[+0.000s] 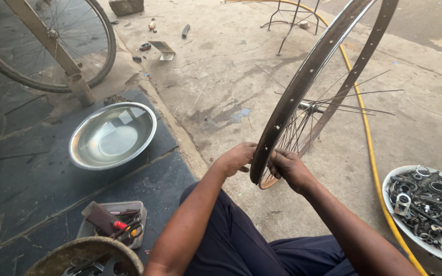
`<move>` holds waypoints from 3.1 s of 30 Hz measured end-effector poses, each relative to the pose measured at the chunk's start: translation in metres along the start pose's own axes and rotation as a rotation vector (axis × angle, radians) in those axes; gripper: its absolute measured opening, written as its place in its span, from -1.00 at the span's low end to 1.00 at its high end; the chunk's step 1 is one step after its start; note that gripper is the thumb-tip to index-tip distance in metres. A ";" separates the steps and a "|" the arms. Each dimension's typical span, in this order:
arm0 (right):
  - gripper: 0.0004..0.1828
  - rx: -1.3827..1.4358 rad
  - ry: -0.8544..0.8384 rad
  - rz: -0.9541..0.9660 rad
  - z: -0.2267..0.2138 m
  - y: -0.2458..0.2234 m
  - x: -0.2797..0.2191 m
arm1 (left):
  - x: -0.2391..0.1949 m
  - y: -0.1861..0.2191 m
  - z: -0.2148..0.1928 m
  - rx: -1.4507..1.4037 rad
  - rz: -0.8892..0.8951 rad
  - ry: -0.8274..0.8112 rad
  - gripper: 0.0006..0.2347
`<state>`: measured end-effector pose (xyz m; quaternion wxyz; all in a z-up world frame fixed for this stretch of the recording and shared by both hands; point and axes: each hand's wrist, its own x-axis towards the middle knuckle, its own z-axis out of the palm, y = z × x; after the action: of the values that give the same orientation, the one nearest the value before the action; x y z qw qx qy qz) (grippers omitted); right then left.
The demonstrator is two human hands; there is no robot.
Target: The person sits on the ground and uses a small wrench to tighten the nipples on the spokes of a bicycle wheel. They rotate the wheel to access different spokes and continue tightening them throughout the clip.
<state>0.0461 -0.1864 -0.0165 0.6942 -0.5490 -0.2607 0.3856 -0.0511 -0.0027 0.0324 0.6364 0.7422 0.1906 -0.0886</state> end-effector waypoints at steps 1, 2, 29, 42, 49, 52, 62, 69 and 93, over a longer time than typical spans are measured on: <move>-0.63 -0.013 0.006 0.003 0.000 0.000 -0.003 | 0.003 0.003 -0.001 0.045 -0.028 -0.005 -0.70; -0.63 -0.025 0.011 0.006 0.000 -0.001 -0.004 | 0.005 0.006 -0.002 0.090 -0.056 -0.010 -0.69; -0.56 0.155 -0.088 -0.029 -0.009 -0.013 -0.019 | 0.011 0.058 0.047 0.031 0.189 0.178 -0.61; -0.38 0.131 -0.015 -0.118 -0.044 -0.033 -0.028 | 0.036 0.061 0.051 0.199 0.124 0.085 -0.33; -0.35 0.169 -0.040 -0.103 -0.035 -0.022 -0.021 | -0.001 0.110 0.076 -0.203 0.650 0.148 -0.27; -0.49 0.196 0.006 -0.061 -0.032 -0.017 -0.016 | -0.018 0.122 0.095 0.108 0.583 0.281 -0.41; -0.83 0.067 0.058 -0.052 -0.020 -0.042 -0.022 | -0.018 0.121 0.108 0.483 0.793 0.368 -0.38; -0.75 -0.229 0.187 -0.168 0.000 -0.068 -0.024 | -0.021 0.124 0.114 0.539 0.864 0.392 -0.38; -0.81 0.273 -0.062 -0.093 -0.017 -0.027 0.002 | 0.004 0.137 0.092 0.590 0.800 0.488 -0.40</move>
<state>0.0670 -0.1969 0.0049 0.7712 -0.4248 -0.2523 0.4014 0.0170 -0.1082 0.1398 0.3228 0.9026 0.0029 0.2847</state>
